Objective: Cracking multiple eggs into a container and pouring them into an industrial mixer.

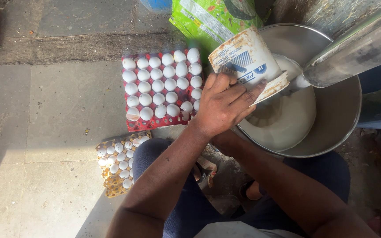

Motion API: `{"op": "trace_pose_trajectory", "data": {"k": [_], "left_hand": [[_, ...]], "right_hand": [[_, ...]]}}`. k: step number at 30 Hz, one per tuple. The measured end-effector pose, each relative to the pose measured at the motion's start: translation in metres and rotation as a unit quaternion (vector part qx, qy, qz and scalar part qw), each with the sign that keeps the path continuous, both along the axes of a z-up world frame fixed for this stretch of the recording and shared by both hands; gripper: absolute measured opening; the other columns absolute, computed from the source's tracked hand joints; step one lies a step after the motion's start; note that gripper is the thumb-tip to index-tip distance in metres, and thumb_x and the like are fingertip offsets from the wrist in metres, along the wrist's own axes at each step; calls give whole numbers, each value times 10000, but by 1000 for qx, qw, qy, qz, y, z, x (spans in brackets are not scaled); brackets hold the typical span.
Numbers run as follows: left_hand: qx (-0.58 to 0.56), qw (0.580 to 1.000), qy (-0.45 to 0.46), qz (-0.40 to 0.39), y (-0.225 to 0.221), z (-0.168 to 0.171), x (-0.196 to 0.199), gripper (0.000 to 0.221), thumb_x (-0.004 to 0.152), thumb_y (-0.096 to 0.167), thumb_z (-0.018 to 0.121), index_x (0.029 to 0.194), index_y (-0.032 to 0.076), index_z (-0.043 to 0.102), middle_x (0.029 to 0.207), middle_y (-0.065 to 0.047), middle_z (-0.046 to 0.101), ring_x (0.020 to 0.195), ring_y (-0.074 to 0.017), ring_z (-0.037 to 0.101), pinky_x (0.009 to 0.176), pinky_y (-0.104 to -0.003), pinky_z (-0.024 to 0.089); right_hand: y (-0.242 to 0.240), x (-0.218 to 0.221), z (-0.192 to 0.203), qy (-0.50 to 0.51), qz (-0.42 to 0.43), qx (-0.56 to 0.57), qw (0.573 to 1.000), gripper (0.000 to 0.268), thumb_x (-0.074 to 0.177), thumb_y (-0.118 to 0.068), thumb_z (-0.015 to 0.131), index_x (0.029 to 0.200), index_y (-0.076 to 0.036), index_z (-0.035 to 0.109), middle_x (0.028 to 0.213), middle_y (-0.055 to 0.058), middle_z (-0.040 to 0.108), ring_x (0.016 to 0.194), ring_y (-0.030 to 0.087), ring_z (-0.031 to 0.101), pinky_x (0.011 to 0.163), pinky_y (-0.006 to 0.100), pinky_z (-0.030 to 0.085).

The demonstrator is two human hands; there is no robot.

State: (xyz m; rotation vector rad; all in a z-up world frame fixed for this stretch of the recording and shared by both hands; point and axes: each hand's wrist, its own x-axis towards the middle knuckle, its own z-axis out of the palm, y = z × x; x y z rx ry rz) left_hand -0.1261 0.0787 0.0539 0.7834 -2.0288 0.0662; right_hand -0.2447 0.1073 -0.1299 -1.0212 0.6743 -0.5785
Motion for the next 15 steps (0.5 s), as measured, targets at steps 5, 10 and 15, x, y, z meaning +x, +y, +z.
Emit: {"op": "trace_pose_trajectory", "data": {"k": [5, 10, 15], "left_hand": [[18, 998, 60, 25, -11, -14, 1, 602, 776, 256, 867, 1337, 139, 680, 987, 1, 646, 1011, -247, 538, 933, -399, 412], [203, 911, 308, 186, -40, -39, 14, 424, 861, 110, 767, 1276, 37, 720, 890, -79, 671, 870, -187, 564, 802, -316, 516], [346, 760, 527, 159, -76, -78, 46, 284, 901, 126, 703, 1131, -39, 730, 821, -49, 748, 697, -95, 637, 642, -263, 506]], "right_hand": [[2, 5, 10, -35, 0, -29, 999, 386, 1041, -183, 594, 1375, -11, 509, 1315, 93, 579, 1204, 187, 566, 966, 376, 509], [-1, 19, 54, 75, -38, 135, 987, 417, 927, -134, 499, 1332, -198, 578, 1121, -22, 577, 953, 111, 550, 812, 321, 503], [1, 12, 46, 50, -24, 107, 993, 349, 960, -114, 494, 1297, -82, 579, 1167, 42, 622, 1006, 147, 600, 819, 342, 517]]}}
